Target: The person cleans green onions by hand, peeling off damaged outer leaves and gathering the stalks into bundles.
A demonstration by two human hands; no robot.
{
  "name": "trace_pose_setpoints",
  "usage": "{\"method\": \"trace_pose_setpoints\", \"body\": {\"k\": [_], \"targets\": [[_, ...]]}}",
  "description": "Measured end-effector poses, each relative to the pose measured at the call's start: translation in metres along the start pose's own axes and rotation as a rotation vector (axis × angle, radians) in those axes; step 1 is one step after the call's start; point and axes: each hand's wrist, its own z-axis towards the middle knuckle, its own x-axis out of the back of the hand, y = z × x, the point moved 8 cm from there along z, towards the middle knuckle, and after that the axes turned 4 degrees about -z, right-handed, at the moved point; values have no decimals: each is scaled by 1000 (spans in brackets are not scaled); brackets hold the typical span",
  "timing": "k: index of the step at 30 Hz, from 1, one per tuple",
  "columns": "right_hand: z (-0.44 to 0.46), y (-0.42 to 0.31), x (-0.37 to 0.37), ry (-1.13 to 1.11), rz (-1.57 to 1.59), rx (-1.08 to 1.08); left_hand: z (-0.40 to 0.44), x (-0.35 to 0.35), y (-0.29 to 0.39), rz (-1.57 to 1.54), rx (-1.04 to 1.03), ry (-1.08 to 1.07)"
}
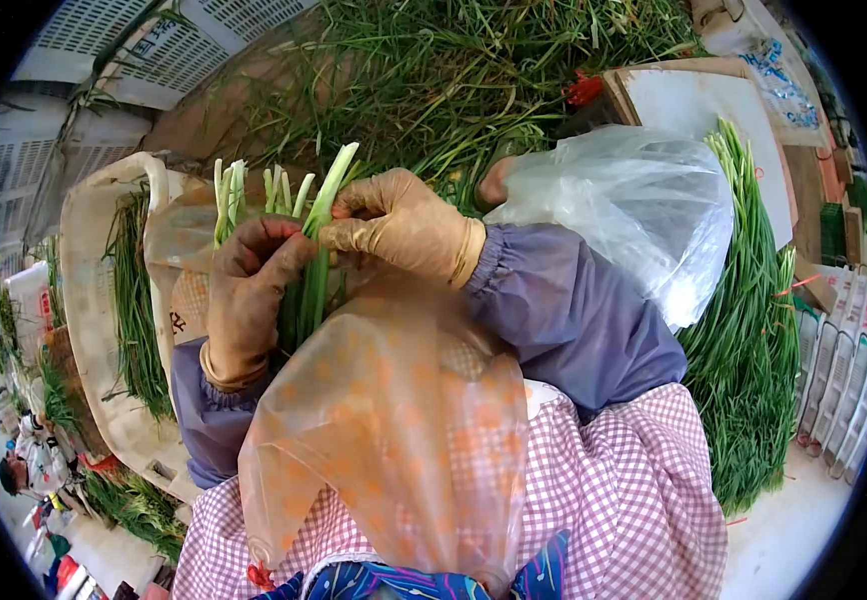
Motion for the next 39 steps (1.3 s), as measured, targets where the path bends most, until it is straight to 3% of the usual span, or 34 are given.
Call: {"method": "trace_pose_setpoints", "body": {"k": [6, 8, 12, 14, 15, 16, 17, 19, 20, 22, 25, 26, 27, 28, 30, 32, 34, 35, 37, 39], "targets": [[-4, -2, 6, 16, -144, 5, -1, -1, 1, -91, 34, 54], [-8, 3, -1, -37, -35, -129, -5, -5, 1, -104, 131, 26], [-8, 18, 1, -147, 224, -116, -4, 0, -4, -25, 77, 17], [-12, 4, 2, -282, 493, 86, -3, 3, -2, -33, 33, 47], [-19, -12, 11, -123, 478, 178, -2, 4, -3, -33, 32, 48], [-20, -26, 21, -299, 565, 370, -1, 8, -3, -29, 21, 71], [-24, -42, 48, -278, 546, 624, -1, 12, -3, -26, 10, 98], [-46, -76, 153, 526, 106, 538, -4, 12, -3, -147, 23, 95], [-56, -90, 158, 832, -368, 492, -4, 9, -3, -273, 38, 74], [-54, -92, 151, 997, -1069, 578, -3, 6, 2, -225, 28, 63], [-17, -55, 69, 432, -468, 295, -1, 2, 0, -187, 4, 76], [-4, -38, 46, 309, -324, 217, -1, 2, -1, -189, -19, 93], [-7, -39, 40, 322, -314, 149, -2, 2, -5, -189, -19, 93], [14, -3, 6, 11, -6, 33, -4, -1, -7, -81, -49, 44], [20, 4, 7, 41, -2, 26, -10, -4, -5, 23, -82, -3], [-1, -78, 65, 230, -59, 711, -19, -11, -13, 214, 47, -133], [-19, -106, 95, 283, -63, 588, -21, -9, -14, 246, 95, -102], [-59, -154, 155, 455, -47, 743, -21, -19, 0, 456, -151, -220], [-78, -184, 191, 625, -37, 900, -30, -51, 16, 871, -538, -446], [-72, -190, 156, 1131, -743, 1006, -32, -52, 13, 960, -620, -438]]}}
